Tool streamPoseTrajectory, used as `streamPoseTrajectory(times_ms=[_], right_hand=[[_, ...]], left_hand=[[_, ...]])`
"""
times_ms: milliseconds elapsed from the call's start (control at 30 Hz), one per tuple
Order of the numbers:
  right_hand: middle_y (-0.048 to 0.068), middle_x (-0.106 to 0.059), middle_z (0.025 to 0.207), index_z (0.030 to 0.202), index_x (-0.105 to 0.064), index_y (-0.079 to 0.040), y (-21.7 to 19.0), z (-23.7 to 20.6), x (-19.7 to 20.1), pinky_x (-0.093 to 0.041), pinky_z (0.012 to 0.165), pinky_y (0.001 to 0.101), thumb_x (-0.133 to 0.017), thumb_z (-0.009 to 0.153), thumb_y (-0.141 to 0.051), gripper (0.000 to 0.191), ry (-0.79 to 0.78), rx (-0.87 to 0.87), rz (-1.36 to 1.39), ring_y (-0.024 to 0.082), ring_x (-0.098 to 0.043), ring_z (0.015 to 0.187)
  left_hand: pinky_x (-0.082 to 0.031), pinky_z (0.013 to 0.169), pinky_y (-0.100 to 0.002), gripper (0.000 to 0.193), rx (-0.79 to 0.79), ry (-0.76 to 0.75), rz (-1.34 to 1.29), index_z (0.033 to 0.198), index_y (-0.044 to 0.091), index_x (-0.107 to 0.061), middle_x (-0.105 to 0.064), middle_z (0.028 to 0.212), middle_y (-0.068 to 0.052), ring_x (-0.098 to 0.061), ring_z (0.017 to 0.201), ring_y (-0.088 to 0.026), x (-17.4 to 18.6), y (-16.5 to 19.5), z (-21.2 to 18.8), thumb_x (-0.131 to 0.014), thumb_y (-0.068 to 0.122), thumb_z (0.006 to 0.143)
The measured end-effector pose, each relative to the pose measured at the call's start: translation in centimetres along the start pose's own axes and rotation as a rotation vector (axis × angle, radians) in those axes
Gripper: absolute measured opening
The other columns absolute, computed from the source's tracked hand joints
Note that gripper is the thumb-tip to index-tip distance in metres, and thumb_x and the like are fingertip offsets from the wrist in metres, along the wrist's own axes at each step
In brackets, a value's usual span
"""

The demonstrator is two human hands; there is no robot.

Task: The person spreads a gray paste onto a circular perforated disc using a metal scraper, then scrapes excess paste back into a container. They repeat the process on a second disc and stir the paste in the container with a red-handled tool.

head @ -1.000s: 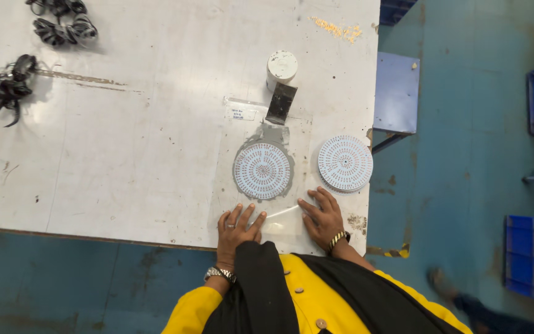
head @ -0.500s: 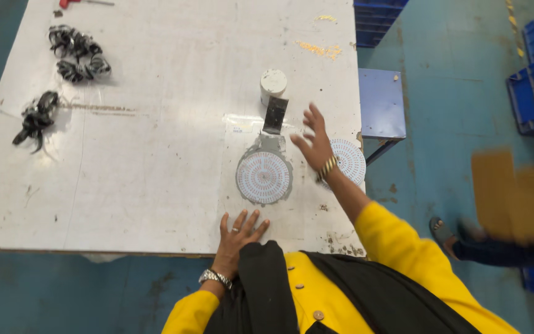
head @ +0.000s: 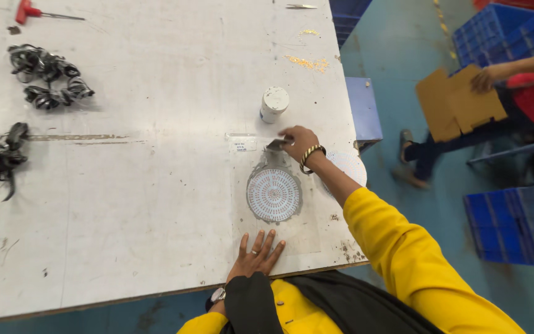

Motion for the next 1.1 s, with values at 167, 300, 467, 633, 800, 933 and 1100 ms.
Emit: streamPoseTrajectory(times_ms=[167,300,467,633,800,933,1100], right_hand=[[0.008,-0.076,0.105,0.109,-0.080,-0.025,0.6,1.2,-1.9,-0.057,0.089,0.0436,-0.064,0.089,-0.025,0.026,-0.363,0.075,-0.457,0.032,-0.071,0.096],[0.005,-0.076,0.103,0.112,-0.078,-0.028,0.9,1.6,-1.8,-0.048,0.097,0.0436,-0.060,0.098,-0.040,0.025,-0.478,0.010,-0.593,0.025,-0.070,0.101],[-0.001,-0.076,0.105,0.117,-0.075,-0.038,2.2,0.1,-0.6,-0.035,0.105,0.0415,-0.056,0.096,-0.034,0.028,-0.446,0.013,-0.656,0.017,-0.065,0.109],[-0.001,-0.072,0.116,0.112,-0.076,-0.031,3.2,-1.2,-2.1,-0.028,0.104,0.0477,-0.058,0.095,-0.036,0.026,-0.349,-0.018,-0.587,0.016,-0.059,0.120],[0.000,-0.072,0.113,0.115,-0.074,-0.029,2.8,-1.4,-2.9,-0.027,0.101,0.0531,-0.056,0.097,-0.036,0.026,-0.390,-0.119,-0.607,0.018,-0.057,0.121],[0.001,-0.073,0.112,0.114,-0.074,-0.028,2.4,-2.1,-3.2,-0.029,0.100,0.0540,-0.056,0.099,-0.036,0.025,-0.428,-0.172,-0.623,0.018,-0.058,0.121],[0.001,-0.073,0.109,0.111,-0.075,-0.029,1.3,-2.8,-3.5,-0.027,0.101,0.0547,-0.059,0.094,-0.034,0.024,-0.379,-0.126,-0.579,0.018,-0.057,0.120]], left_hand=[[0.005,0.116,-0.066,0.092,-0.024,-0.120,-0.067,0.160,0.015,-0.021,-0.017,0.165,-0.022,-0.008,0.153,-0.039,-0.6,1.0,0.6,-0.059,0.051,0.084],[0.008,0.116,-0.068,0.115,-0.022,-0.139,-0.186,0.160,0.014,-0.022,-0.016,0.165,-0.022,-0.004,0.153,-0.042,-0.2,1.5,1.1,-0.075,0.064,0.070],[0.005,0.114,-0.071,0.117,-0.053,-0.143,-0.170,0.160,0.011,-0.021,-0.015,0.164,-0.023,-0.003,0.152,-0.044,0.0,1.8,1.2,-0.079,0.059,0.071],[0.002,0.113,-0.072,0.117,-0.057,-0.152,-0.188,0.160,0.010,-0.021,-0.014,0.165,-0.024,-0.003,0.151,-0.045,-0.7,2.2,1.3,-0.080,0.056,0.070],[0.000,0.114,-0.072,0.117,-0.061,-0.108,-0.184,0.160,0.010,-0.021,-0.014,0.165,-0.024,-0.004,0.152,-0.045,-0.8,2.2,1.4,-0.081,0.054,0.069],[-0.001,0.114,-0.072,0.116,-0.065,-0.080,-0.192,0.159,0.009,-0.023,-0.016,0.164,-0.024,-0.005,0.152,-0.045,-0.6,2.1,1.5,-0.081,0.052,0.069],[-0.003,0.114,-0.073,0.116,-0.069,-0.084,-0.173,0.159,0.009,-0.026,-0.018,0.164,-0.024,-0.008,0.151,-0.045,-0.6,2.1,1.7,-0.082,0.052,0.068]])
Point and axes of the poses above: each hand's wrist, its own z-axis towards the middle knuckle, its own x-axis out of the back of the hand, y = z × x, the point moved 5 cm from there along z, towards the middle knuckle
